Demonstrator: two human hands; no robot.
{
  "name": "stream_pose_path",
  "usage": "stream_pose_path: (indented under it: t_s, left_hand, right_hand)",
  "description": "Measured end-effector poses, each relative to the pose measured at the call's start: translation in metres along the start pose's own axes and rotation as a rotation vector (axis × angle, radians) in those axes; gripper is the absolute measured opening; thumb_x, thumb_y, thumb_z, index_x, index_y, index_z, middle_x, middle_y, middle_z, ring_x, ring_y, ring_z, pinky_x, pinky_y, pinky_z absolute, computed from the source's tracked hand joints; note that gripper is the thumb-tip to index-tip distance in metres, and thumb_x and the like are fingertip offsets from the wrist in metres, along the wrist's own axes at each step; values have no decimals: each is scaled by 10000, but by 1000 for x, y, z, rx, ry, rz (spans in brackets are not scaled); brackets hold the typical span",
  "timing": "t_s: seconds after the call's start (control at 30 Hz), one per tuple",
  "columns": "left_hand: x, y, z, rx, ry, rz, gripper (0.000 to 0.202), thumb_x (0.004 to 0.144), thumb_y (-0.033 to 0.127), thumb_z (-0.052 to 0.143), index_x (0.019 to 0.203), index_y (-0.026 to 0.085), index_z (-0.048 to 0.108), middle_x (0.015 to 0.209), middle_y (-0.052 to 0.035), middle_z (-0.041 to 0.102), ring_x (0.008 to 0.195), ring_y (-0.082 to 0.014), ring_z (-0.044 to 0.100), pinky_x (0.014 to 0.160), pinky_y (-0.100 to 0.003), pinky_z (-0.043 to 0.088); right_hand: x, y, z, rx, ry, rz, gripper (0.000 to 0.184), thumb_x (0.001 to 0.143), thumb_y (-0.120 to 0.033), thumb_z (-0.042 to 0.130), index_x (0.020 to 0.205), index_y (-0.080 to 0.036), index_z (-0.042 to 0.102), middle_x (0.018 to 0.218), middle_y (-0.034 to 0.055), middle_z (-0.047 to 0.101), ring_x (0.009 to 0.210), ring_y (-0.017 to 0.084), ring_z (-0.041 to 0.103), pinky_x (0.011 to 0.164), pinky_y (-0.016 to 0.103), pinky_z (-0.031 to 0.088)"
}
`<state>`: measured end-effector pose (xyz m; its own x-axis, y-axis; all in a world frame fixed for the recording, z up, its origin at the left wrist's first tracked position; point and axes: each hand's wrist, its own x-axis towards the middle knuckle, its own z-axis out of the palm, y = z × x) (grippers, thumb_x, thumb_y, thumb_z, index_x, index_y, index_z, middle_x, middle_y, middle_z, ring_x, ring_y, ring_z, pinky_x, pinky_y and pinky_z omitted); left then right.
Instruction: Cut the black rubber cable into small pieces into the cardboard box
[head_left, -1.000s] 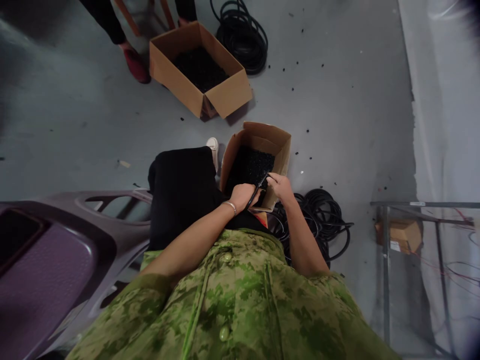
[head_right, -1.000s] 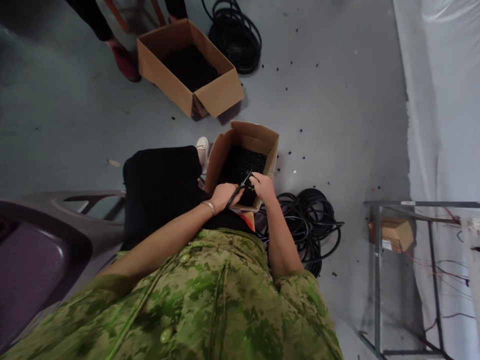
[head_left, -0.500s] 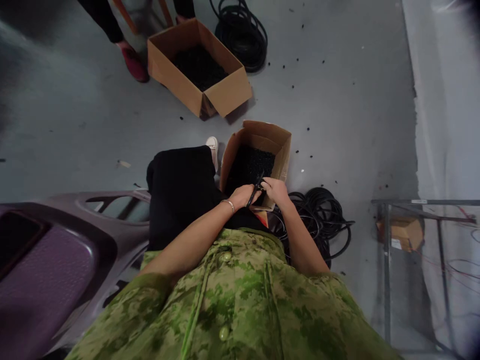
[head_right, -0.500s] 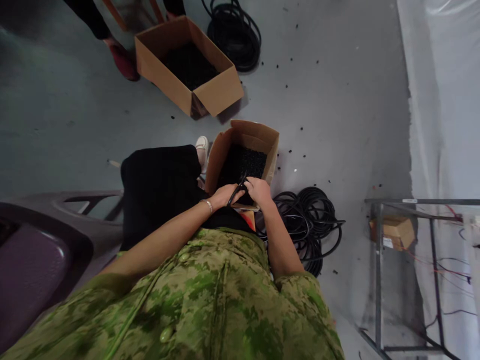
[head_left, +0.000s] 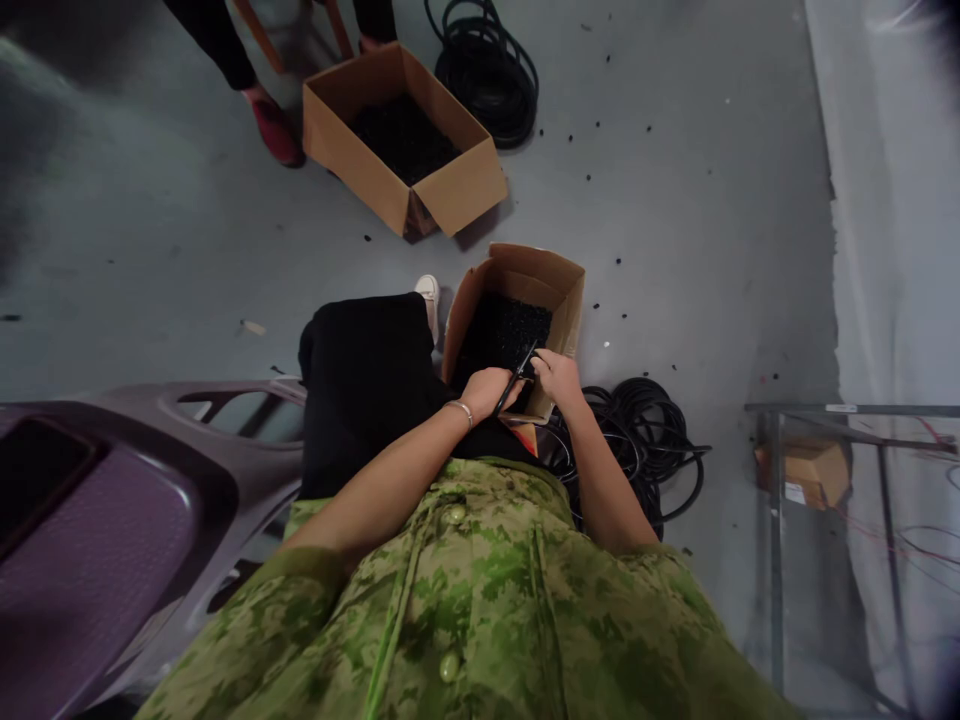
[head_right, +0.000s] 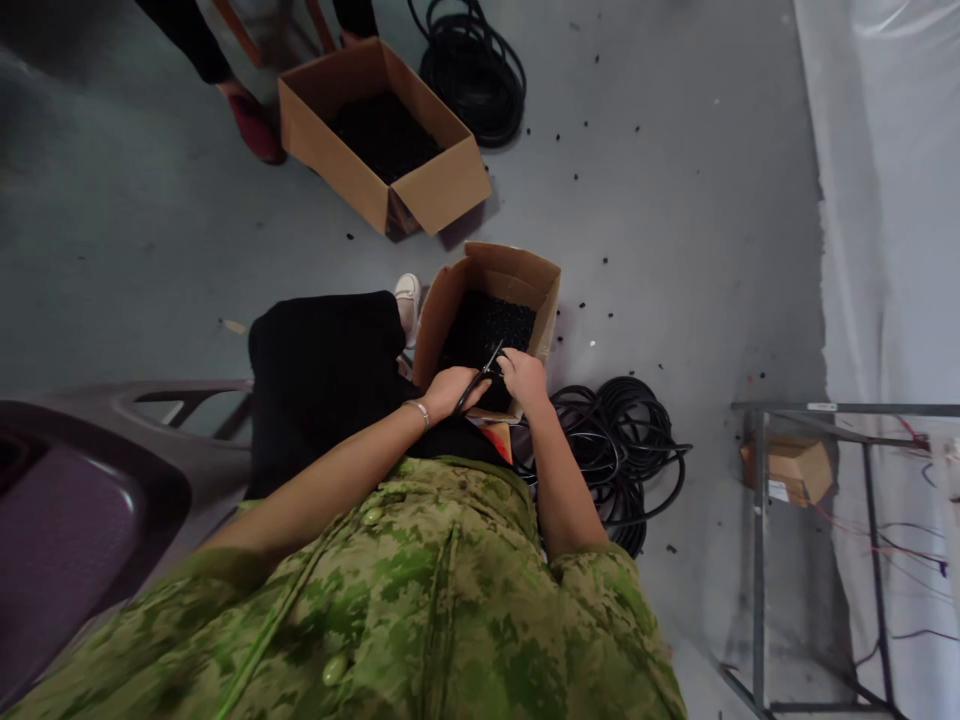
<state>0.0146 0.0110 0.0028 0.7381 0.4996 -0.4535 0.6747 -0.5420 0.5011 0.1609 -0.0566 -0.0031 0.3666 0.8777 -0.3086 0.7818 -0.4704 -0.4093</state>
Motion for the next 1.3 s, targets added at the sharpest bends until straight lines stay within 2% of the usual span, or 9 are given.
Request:
stream_pose_path:
  t_s: [0.17, 0.47, 0.6, 0.7, 0.87, 0.97, 1.13, 1.23, 1.3]
  left_hand:
    - [6, -3, 2, -170, -114, -53, 362, 951, 393, 447, 1017, 168, 721, 963, -93, 752, 903, -227, 704, 788, -271, 516]
    - [4, -4, 6, -8, 24, -35, 433, 955, 389, 390, 922, 153, 752, 954, -146, 745, 923, -251, 702, 794, -284, 506]
    - [2, -2, 5, -4, 38, -38, 452, 958, 407, 383, 917, 152, 755, 942, -147, 746, 901, -258, 700, 771, -290, 502]
    - [3, -3, 5, -23, 35, -26, 442, 956, 432, 400, 926, 162, 749, 926, -130, 748, 892, -248, 699, 770, -284, 504]
    - [6, -5, 7, -147, -40, -16, 385, 938, 441, 461, 965, 178, 741, 937, -94, 753, 905, -224, 701, 778, -263, 508]
    - [5, -3, 5, -144, -70, -26, 385, 940, 431, 455, 927, 189, 753, 888, -80, 754, 884, -214, 704, 774, -252, 509]
    - [1, -1, 2, -32, 10, -18, 430, 959, 390, 397, 900, 170, 762, 888, -114, 754, 903, -231, 706, 783, -265, 504]
    - [3, -3, 2, -34, 83, -84, 451, 957, 419, 400, 927, 145, 756, 947, -147, 750, 923, -250, 703, 777, -278, 504]
    - [5, -5, 4, -63, 80, -112, 442, 948, 434, 422, 925, 141, 752, 913, -140, 751, 894, -244, 704, 761, -274, 505]
  right_hand:
    - [-4, -7, 4, -86, -70, -44, 291, 977, -300, 457, 1134, -233, 693, 1154, 65, 723, 1040, 209, 655, 837, 265, 456]
    - [1, -10, -8, -83, -6, -23, 301, 994, -329, 427, 1054, -233, 706, 1037, 50, 743, 939, 192, 660, 764, 241, 433]
    - [2, -8, -8, -65, 14, 9, 323, 994, -309, 418, 1157, -225, 683, 1080, 53, 738, 983, 190, 662, 820, 253, 459]
    - [-1, -9, -7, -79, 14, 4, 350, 996, -303, 410, 1236, -223, 651, 1173, 60, 714, 1067, 193, 647, 879, 263, 465]
    - [-8, -16, -7, -173, -99, -43, 319, 993, -326, 426, 1163, -248, 685, 1179, 56, 712, 1102, 207, 640, 894, 279, 470]
    - [-9, -16, -8, -204, -99, -38, 306, 992, -333, 434, 1143, -254, 688, 1164, 56, 717, 1085, 212, 645, 873, 280, 473]
    - [-3, -14, -9, -196, -43, -27, 290, 990, -328, 442, 1118, -261, 694, 1133, 60, 727, 1043, 209, 654, 833, 269, 473]
    - [-4, -17, -6, -171, -71, -47, 279, 983, -332, 460, 1115, -274, 698, 1132, 56, 728, 1038, 220, 656, 833, 283, 479]
    - [-6, -17, -2, -151, -84, -28, 288, 983, -338, 458, 1134, -278, 695, 1140, 58, 726, 1041, 231, 659, 830, 297, 484]
